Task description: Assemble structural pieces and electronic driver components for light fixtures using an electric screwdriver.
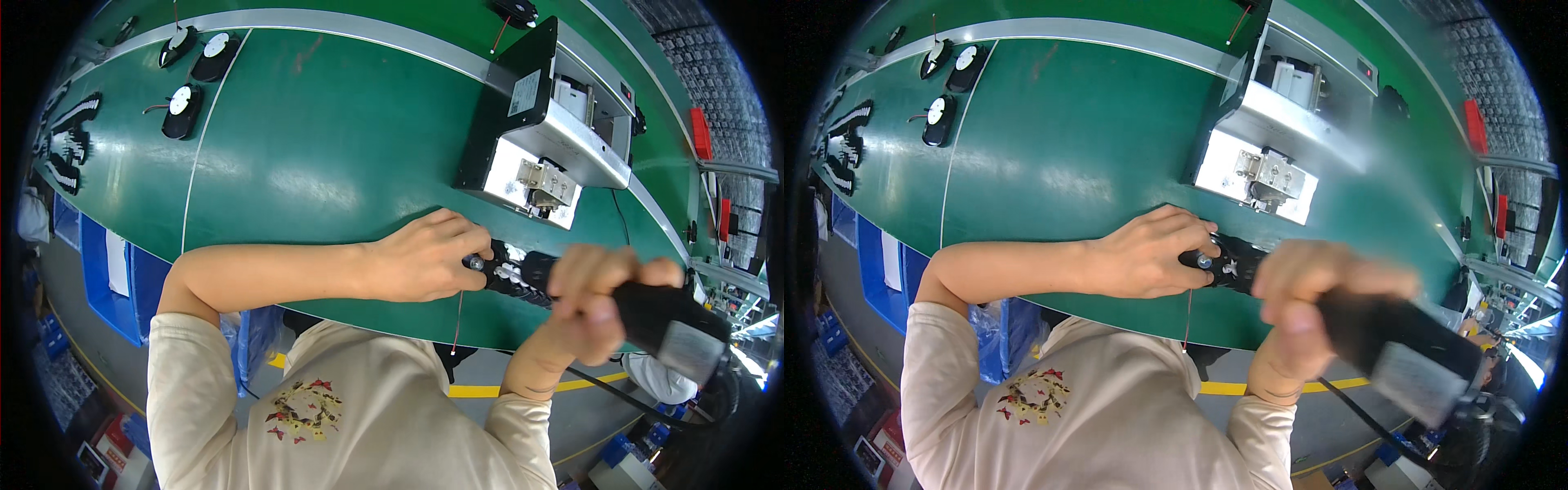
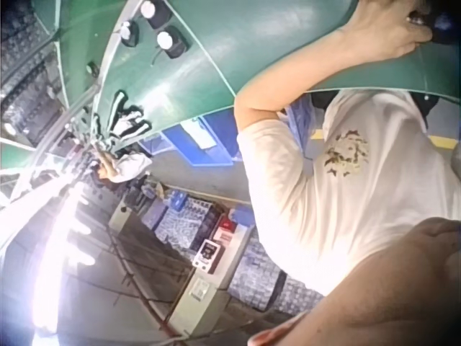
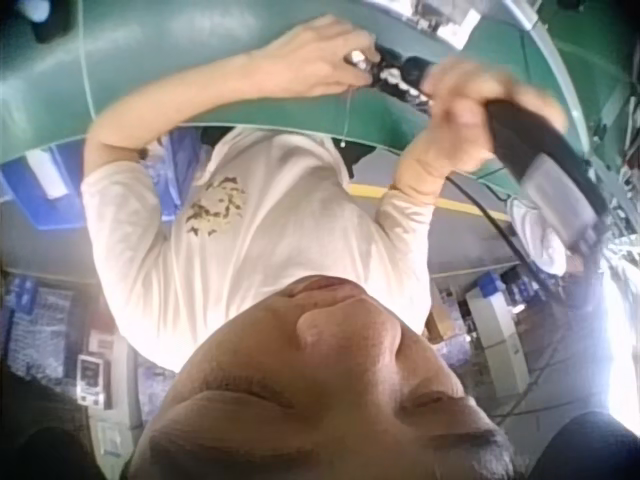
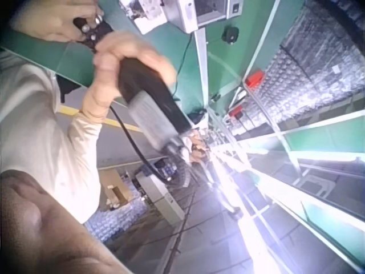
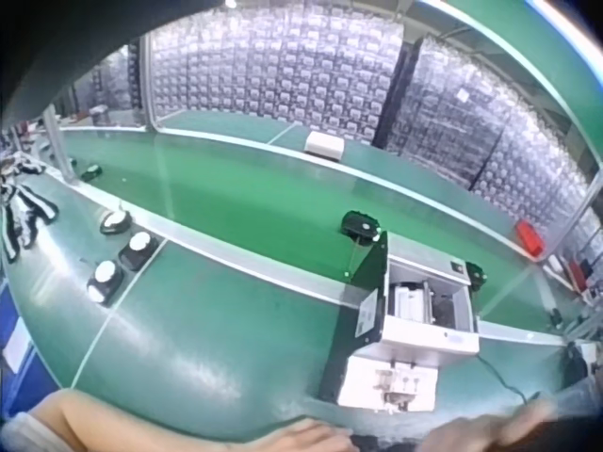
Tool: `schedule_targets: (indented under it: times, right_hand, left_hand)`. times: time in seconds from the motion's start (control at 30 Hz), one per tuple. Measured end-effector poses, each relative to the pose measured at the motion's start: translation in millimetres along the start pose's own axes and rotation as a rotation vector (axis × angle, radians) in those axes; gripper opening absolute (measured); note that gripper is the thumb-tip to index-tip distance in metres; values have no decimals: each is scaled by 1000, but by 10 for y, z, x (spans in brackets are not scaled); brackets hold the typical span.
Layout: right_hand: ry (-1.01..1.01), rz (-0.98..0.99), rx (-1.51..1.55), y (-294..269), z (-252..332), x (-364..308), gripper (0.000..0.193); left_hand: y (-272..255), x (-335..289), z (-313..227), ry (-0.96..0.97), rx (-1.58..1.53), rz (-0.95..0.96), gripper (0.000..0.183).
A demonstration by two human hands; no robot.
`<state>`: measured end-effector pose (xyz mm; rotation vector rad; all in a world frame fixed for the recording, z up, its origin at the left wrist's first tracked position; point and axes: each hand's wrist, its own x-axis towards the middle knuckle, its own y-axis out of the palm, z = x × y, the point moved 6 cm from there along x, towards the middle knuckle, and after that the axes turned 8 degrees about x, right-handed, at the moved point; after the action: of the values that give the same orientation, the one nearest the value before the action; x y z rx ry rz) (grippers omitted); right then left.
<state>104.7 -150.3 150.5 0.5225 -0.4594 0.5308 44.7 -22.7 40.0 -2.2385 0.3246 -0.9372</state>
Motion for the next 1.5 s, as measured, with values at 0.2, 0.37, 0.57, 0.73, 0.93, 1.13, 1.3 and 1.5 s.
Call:
schedule_targets:
  times: [0.2, 0.37, 0.57, 0.73, 0.93, 1.13, 1.3, 1.5]
  right_hand:
    - [-158, -80, -139, -108, 117, 411, 42]
    - [-91, -108, -291, -95, -37, 484, 43]
    - [-58, 26, -43, -2, 132, 148, 43]
    - [13, -17, -35, 38, 110, -195, 52]
    - [9, -54, -98, 17, -5, -338, 46]
    - [-40, 220, -131, 172, -7, -362, 39]
    - [56, 229, -191, 150, -6, -354, 39]
    - [15, 185, -11, -12, 124, -240, 52]
  left_hand:
    - [30, -15, 8, 22, 9, -6, 15]
    - [55, -38, 18, 21, -8, 2, 16]
    - [53, -14, -10, 27, 19, 10, 18]
    - [61, -39, 10, -5, 42, 48, 13]
    - [52, -42, 20, -8, 28, 63, 14]
    - [47, -34, 15, -15, -41, 91, 15]
    - [-5, -11, 18, -56, -97, 114, 21]
    - [-25, 30, 33, -152, -152, 173, 25]
